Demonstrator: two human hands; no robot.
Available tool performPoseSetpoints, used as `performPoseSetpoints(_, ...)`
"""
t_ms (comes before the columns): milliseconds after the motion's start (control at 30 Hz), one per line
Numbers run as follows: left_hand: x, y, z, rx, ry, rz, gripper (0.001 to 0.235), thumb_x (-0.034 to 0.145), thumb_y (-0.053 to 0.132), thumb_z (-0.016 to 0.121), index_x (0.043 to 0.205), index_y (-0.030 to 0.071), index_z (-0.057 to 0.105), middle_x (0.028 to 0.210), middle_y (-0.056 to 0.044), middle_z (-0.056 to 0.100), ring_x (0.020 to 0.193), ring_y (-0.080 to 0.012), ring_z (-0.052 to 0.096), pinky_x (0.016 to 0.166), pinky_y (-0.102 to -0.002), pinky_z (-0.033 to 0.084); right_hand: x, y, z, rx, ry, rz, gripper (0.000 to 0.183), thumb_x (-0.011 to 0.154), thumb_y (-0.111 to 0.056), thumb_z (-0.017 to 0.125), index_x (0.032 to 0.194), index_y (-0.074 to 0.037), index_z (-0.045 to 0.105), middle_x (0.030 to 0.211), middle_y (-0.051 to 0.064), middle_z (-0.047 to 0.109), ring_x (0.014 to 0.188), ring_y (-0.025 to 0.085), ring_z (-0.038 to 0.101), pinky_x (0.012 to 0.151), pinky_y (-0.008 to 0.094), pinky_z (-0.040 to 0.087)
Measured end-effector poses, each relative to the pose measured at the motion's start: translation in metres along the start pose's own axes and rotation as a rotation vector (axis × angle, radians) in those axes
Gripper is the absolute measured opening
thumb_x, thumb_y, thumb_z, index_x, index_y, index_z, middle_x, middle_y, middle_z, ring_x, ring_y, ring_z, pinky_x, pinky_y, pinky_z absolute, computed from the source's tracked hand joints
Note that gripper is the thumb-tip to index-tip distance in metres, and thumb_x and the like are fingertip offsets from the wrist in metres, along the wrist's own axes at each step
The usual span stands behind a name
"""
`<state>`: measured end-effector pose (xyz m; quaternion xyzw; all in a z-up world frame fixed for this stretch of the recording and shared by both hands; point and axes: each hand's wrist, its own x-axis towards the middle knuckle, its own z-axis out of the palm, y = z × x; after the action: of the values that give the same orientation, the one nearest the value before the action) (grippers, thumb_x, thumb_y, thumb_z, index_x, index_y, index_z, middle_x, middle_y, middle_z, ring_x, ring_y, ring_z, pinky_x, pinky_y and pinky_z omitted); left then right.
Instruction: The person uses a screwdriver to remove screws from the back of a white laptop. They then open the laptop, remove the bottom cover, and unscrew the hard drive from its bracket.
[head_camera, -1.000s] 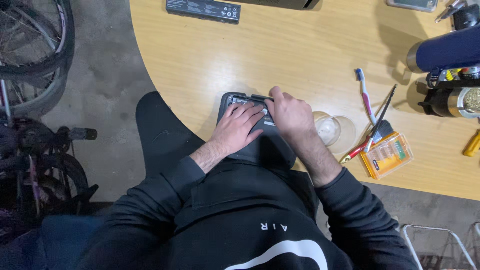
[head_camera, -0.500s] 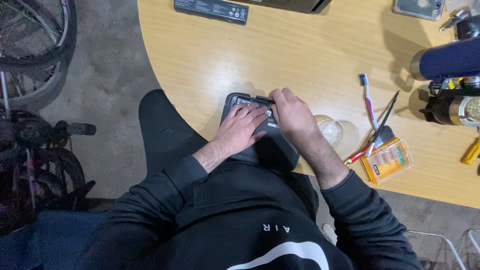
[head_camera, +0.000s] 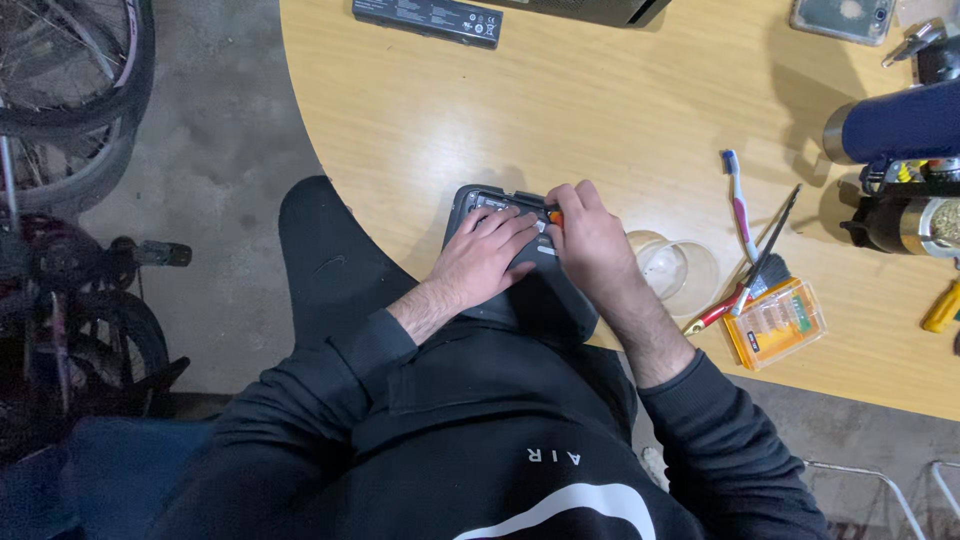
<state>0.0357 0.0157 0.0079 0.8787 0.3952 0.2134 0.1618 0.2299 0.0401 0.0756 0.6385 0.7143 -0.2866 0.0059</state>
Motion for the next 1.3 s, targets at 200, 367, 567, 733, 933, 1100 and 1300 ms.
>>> performPoseSetpoints(200,0.000,-0.001,0.000,-0.007,-0.010,-0.001,0.047,0.094,0.044,0.068,0.130,0.014,0.064,0.135,-0.003,0.062,0.133,-0.0214,0.052,0.115,-0.045,0.035,0.002,0.011,0.013,-0.195,0.145,-0.048,0.015,0.108,-0.034,0.052,0.118,-0.024,0.053,0.095,0.004,0.061,0.084,0.034,0.075,0.077,0.049,0.062)
performPoseSetpoints(367,-0.001,-0.002,0.001,-0.008,-0.008,-0.003,0.049,0.093,0.043,0.070,0.132,0.014,0.063,0.137,-0.003,0.061,0.134,-0.0210,0.051,0.115,-0.045,0.035,0.002,0.004,0.005,0.010,0.043,0.014,0.038,0.090,-0.019,0.071,0.125,-0.021,0.056,0.113,0.007,0.056,0.098,0.042,0.072,0.089,0.056,0.061)
performPoseSetpoints(567,-0.002,-0.002,0.005,-0.019,0.000,-0.006,0.049,0.093,0.042,0.070,0.132,0.014,0.063,0.136,-0.003,0.061,0.134,-0.0210,0.051,0.115,-0.045,0.035,-0.001,0.006,0.012,-0.080,0.136,-0.068,0.020,0.101,-0.025,0.062,0.120,-0.021,0.058,0.100,0.003,0.060,0.091,0.035,0.074,0.080,0.050,0.062)
performPoseSetpoints(733,0.000,-0.002,0.003,-0.014,0.002,-0.003,0.048,0.095,0.043,0.068,0.132,0.014,0.063,0.137,-0.003,0.061,0.134,-0.0209,0.051,0.115,-0.044,0.035,0.000,0.007,0.007,-0.016,0.110,0.015,0.037,0.094,-0.037,0.071,0.124,-0.022,0.056,0.105,0.005,0.058,0.092,0.039,0.073,0.084,0.055,0.061)
performPoseSetpoints(933,0.000,-0.002,0.001,-0.014,-0.011,0.003,0.048,0.094,0.042,0.070,0.132,0.014,0.063,0.136,-0.003,0.062,0.133,-0.0209,0.051,0.115,-0.045,0.035,-0.004,0.002,0.001,-0.064,0.104,-0.021,0.020,0.103,-0.026,0.058,0.123,-0.023,0.056,0.101,0.005,0.059,0.089,0.039,0.073,0.080,0.053,0.061)
performPoseSetpoints(1100,0.000,-0.003,0.002,-0.016,-0.002,0.004,0.047,0.095,0.043,0.069,0.132,0.014,0.063,0.136,-0.003,0.062,0.134,-0.0209,0.051,0.115,-0.045,0.035,-0.007,-0.003,0.000,-0.010,0.085,-0.001,0.033,0.096,-0.023,0.068,0.126,-0.021,0.056,0.110,0.007,0.057,0.093,0.042,0.073,0.084,0.055,0.062)
performPoseSetpoints(1300,-0.001,-0.003,0.006,0.002,-0.011,-0.008,0.048,0.094,0.044,0.069,0.133,0.016,0.063,0.135,-0.001,0.062,0.134,-0.0195,0.051,0.115,-0.045,0.034,-0.008,0.000,0.002,-0.105,0.121,-0.064,0.018,0.104,-0.027,0.056,0.122,-0.023,0.057,0.098,0.006,0.059,0.081,0.041,0.073,0.076,0.054,0.062)
